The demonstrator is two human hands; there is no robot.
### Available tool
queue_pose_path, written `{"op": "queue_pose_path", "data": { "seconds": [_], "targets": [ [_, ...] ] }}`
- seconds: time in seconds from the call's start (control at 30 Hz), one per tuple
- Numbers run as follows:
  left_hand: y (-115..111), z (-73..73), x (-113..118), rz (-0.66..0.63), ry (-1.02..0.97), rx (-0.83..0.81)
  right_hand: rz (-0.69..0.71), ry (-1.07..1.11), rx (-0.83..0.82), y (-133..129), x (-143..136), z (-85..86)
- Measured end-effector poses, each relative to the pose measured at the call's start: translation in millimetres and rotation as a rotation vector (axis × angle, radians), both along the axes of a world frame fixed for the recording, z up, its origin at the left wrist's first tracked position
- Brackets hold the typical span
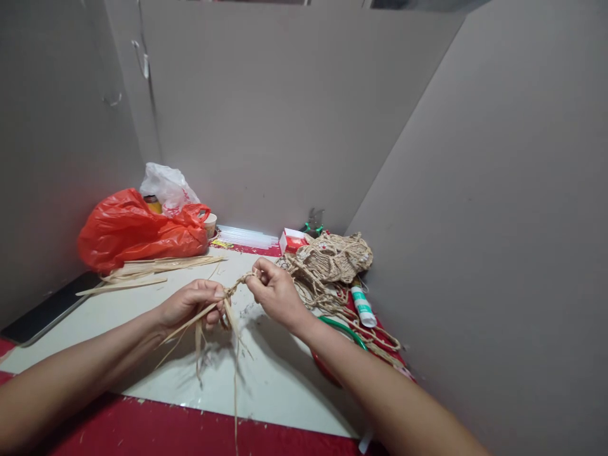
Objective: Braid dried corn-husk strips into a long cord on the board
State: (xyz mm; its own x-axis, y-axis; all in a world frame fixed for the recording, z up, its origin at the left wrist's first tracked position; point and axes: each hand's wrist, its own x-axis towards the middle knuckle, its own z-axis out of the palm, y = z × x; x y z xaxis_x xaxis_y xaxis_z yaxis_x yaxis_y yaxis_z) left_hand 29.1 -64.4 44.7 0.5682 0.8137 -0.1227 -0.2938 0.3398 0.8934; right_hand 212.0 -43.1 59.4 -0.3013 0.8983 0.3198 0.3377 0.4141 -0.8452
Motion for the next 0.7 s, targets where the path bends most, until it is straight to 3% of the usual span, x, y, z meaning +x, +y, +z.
{"op": "queue_pose_path", "data": {
  "seconds": [0.2, 0.43, 0.57, 0.7],
  "targets": [
    [-6.6, -6.1, 5.3, -0.009, -0.030, 0.013, -0.079, -0.101, 0.244, 8.8, 1.1, -5.4],
    [-14.1, -7.9, 9.8, -0.083, 0.014, 0.006, 0.302, -0.016, -0.326, -0.3, 19.6, 19.2],
    [-8.3, -11.0, 6.6, -0.066, -0.015, 0.005, 0.407, 0.051, -0.364, -0.6, 34.3, 27.0],
    [-5.0, -13.8, 6.3, -0.071, -0.053, -0.036, 0.447, 0.086, -0.393, 5.6, 40.0, 19.9]
  ]
}}
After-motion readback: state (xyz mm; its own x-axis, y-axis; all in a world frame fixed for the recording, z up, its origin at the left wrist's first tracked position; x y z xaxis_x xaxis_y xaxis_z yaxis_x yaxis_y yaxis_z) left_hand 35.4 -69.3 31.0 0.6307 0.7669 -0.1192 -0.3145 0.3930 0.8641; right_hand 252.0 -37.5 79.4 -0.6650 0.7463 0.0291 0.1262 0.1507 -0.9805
